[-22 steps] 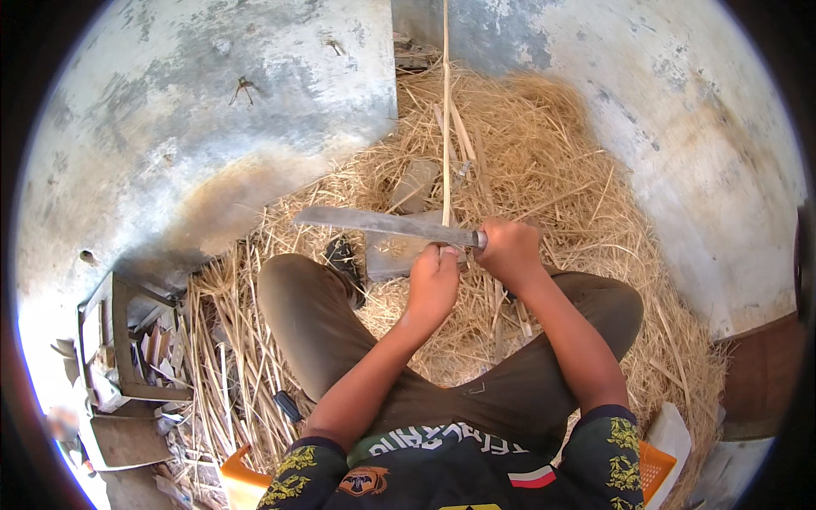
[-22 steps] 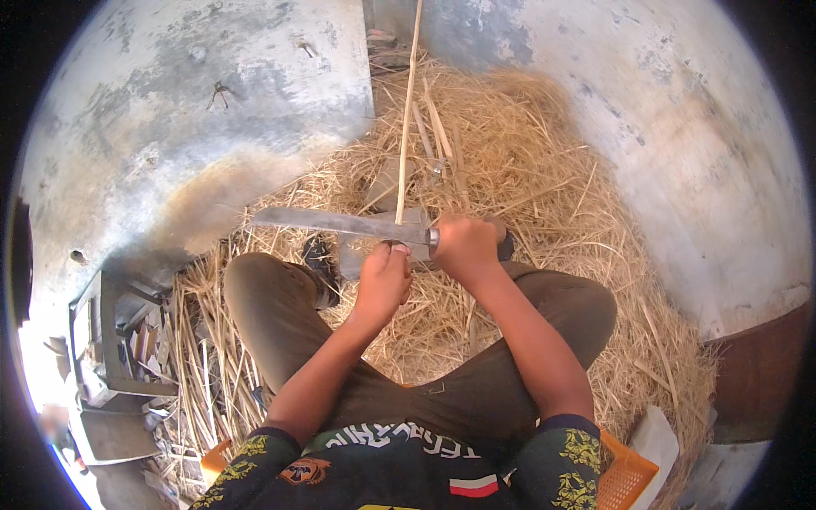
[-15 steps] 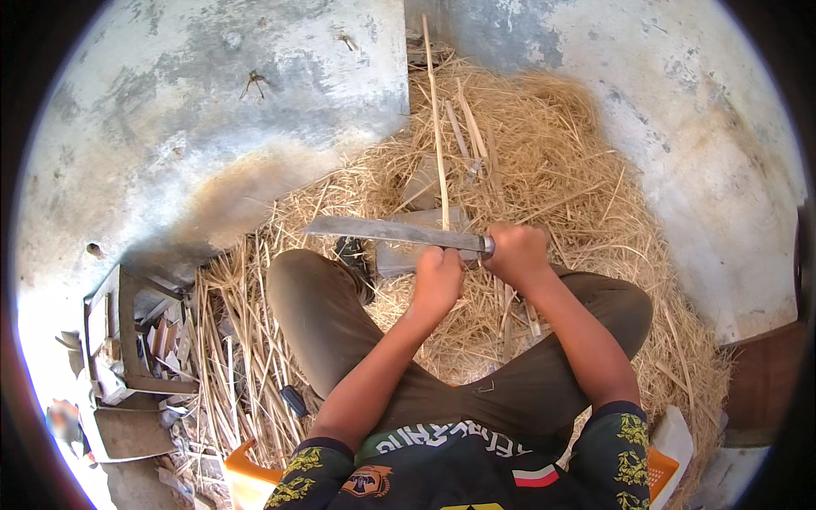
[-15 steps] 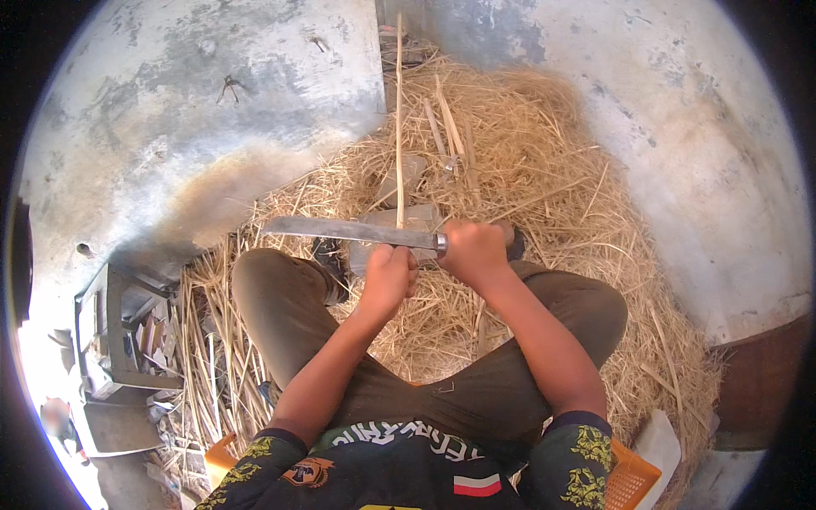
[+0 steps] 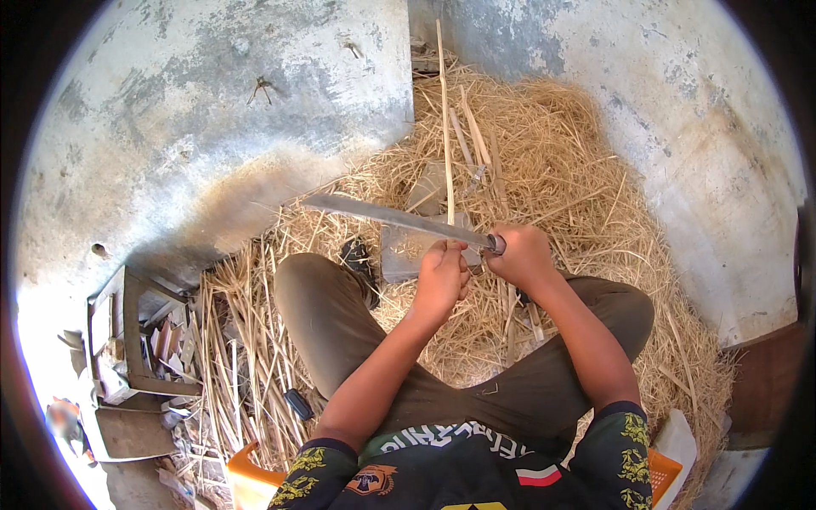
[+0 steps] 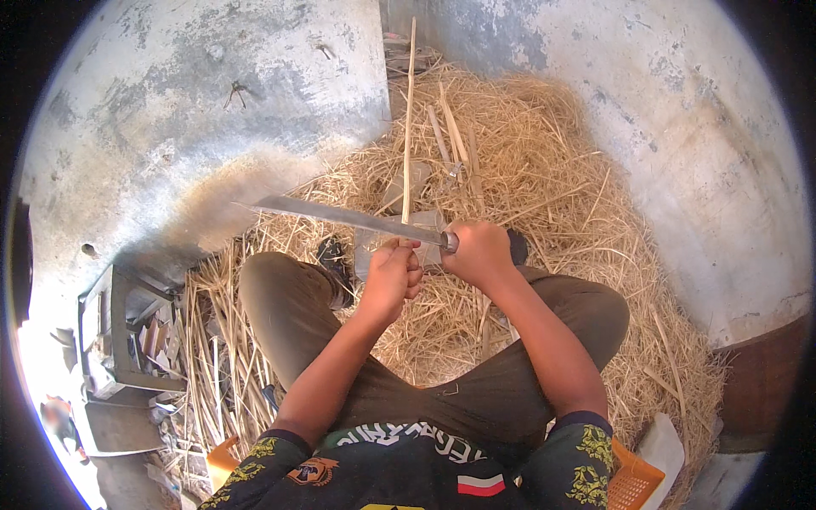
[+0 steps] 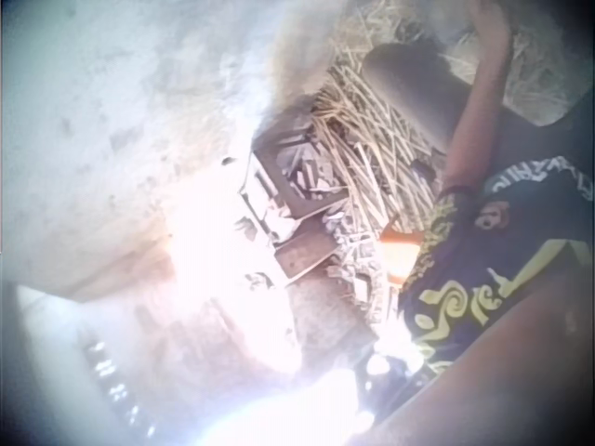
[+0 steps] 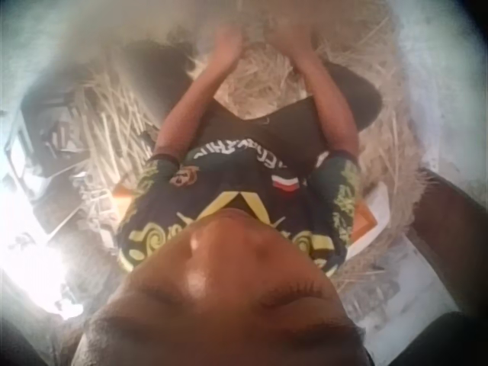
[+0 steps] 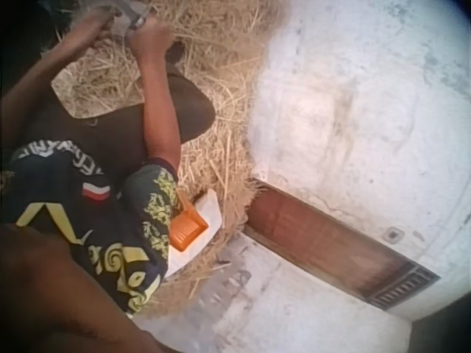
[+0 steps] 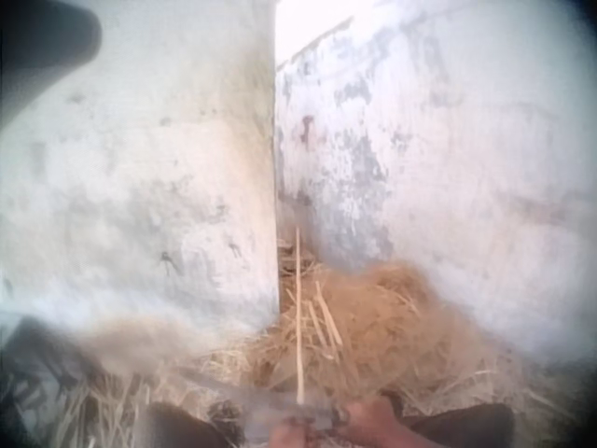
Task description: The person sits on a straw-covered floor and uses a large knife to shave the surface of thin wooden sticks. They hold the stick in one hand and scrape the blade along its length to remove the outer layer, repeating this process on multiple sticks.
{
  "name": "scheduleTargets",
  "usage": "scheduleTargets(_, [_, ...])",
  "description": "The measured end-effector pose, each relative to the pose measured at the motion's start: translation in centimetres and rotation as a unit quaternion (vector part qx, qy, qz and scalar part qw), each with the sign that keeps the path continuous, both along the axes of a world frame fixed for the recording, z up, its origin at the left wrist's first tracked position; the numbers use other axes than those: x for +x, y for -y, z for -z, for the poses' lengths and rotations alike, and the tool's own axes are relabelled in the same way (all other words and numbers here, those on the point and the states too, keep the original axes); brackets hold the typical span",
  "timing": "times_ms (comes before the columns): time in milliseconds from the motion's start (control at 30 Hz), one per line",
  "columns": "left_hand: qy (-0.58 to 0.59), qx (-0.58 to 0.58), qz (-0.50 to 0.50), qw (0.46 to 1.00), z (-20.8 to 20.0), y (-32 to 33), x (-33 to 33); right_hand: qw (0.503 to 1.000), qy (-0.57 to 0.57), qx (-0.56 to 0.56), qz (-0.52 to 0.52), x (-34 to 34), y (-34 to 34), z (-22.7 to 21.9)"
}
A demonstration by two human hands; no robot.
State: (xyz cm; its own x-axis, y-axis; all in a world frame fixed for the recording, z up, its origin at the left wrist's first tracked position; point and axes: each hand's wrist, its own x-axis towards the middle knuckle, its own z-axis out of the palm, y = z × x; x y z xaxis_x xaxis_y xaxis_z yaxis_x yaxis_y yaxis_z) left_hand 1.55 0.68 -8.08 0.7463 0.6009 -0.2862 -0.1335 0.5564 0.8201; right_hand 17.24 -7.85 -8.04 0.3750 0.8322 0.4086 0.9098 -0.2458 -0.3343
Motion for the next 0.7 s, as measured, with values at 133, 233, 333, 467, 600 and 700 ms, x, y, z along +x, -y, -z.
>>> scheduleTargets(133, [0.000,-0.042,0.011,0.999,-1.3,1.3,-0.3,0.999,0.024,-0.035,0.033,1.4,-0.4,-0.1])
scheduleTargets(233, [0.014,-0.087,0.033,0.996,-0.8,0.5,-0.5,0.995,0.046,-0.067,0.063,1.5,-0.3,0.0])
scheduleTargets(333, [-0.002,-0.078,0.014,0.997,-1.5,0.8,-0.9,0.997,0.070,-0.009,0.014,0.2,0.3,-0.9])
scheduleTargets(467, [0.000,-0.090,0.038,0.995,-1.9,1.3,-1.2,0.998,0.049,-0.020,0.035,1.8,-0.2,-0.3])
scheduleTargets(600, [0.014,-0.119,0.050,0.992,-1.3,0.4,-1.5,0.993,0.089,-0.051,0.055,1.1,-0.1,-1.0])
scheduleTargets(700, [-0.007,-0.103,0.035,0.994,-2.1,1.1,-1.6,0.993,0.078,-0.057,0.071,1.5,-0.2,-0.2])
